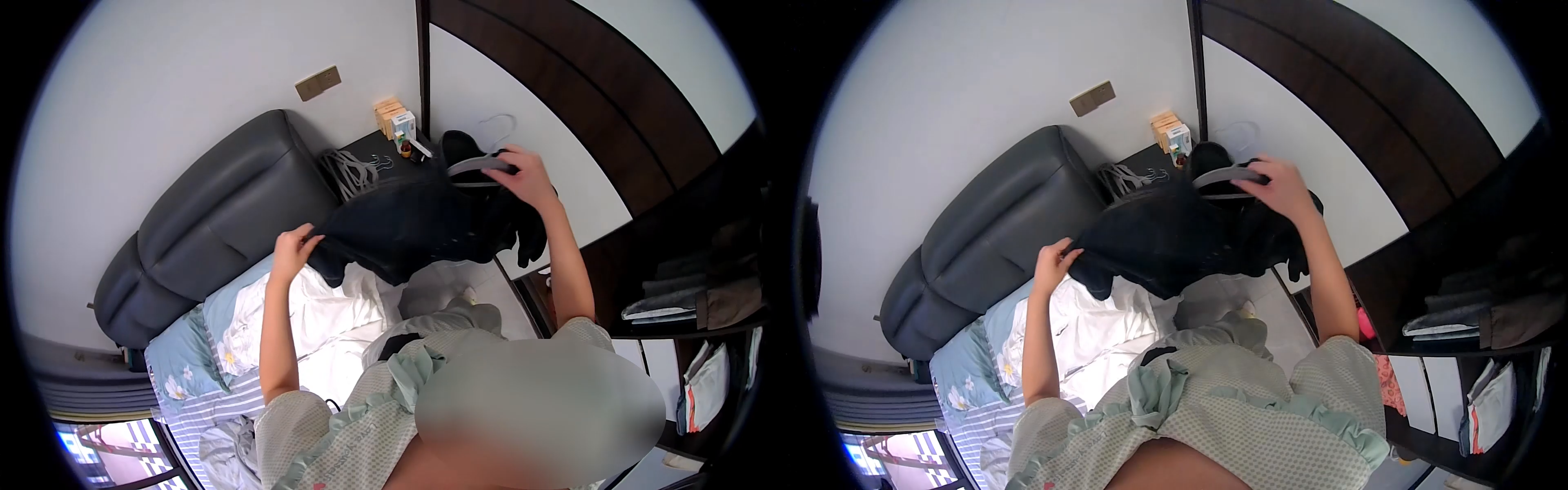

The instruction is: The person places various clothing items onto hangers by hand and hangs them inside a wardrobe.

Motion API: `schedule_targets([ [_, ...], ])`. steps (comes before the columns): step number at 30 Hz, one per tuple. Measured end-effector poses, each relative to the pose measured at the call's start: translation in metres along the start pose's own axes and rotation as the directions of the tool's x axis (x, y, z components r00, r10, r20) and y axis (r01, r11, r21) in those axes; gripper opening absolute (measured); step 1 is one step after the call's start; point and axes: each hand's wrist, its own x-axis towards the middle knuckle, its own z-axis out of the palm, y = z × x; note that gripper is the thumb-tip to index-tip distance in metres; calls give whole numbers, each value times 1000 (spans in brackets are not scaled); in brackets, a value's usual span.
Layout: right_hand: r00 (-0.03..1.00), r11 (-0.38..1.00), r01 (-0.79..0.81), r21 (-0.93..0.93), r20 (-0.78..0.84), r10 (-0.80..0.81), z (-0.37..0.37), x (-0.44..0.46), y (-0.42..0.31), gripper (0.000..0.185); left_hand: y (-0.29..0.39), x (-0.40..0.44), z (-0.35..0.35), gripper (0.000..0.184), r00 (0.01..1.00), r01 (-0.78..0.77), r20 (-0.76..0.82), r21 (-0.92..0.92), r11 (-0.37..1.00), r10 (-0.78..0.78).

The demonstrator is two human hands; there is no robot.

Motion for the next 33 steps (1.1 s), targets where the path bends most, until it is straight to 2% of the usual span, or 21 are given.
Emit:
schedule_targets([
  [2, 998, 998, -58, -17, -28, 58, -15, -5, 15, 20, -21, -6, -6, 24, 998, 46, -47, 86, 995, -42],
  [3, 998, 996, -55, -68, -22, 54, -18, -7, 19, 19, -24, -7, -9, 20, 994, 106, 12, 122, 987, -108],
  [6, 999, 1000, -23, 13, -49, 23, -15, -15, 18, 20, -17, -6, -1, 30, 998, 59, 18, -164, 985, -56],
  [7, 999, 999, -18, 33, -42, 20, -12, -15, 15, 21, 5, -3, -2, 44, 999, 33, -21, -287, 957, -41],
  [10, 1000, 997, -4, 72, -13, 5, 0, -10, 2, 21, 50, 14, 5, 43, 989, -107, -139, -383, 918, 57],
  [12, 1000, 998, 9, 67, 19, -11, 8, -7, -4, 22, 58, 24, 14, 34, 972, -235, -84, -271, 933, 221],
  [13, 1000, 997, 14, 75, 14, -15, 12, -6, -6, 21, 61, 25, 15, 25, 988, -146, 34, -134, 980, 152],
  [16, 999, 998, 32, 61, 11, -32, 15, -6, -7, 20, 71, 28, 25, 19, 987, -158, -27, -102, 982, 156],
  [20, 990, 994, 96, -53, 111, -89, 7, -5, -12, 23, 74, 31, 34, 20, 953, -294, -100, -70, 953, 287],
  [26, 971, 984, 122, -132, 223, -90, 9, -9, -11, 30, 71, 27, 47, 21, 991, -136, -41, -156, 978, 131],
  [29, 957, 985, 123, -119, 278, -86, 11, -11, -13, 33, 77, 25, 46, 20, 988, -116, -114, -147, 982, 100],
  [33, 916, 981, 111, -161, 398, -39, 12, -14, -17, 35, 92, 27, 34, 16, 953, -223, -183, 107, 969, 240],
])
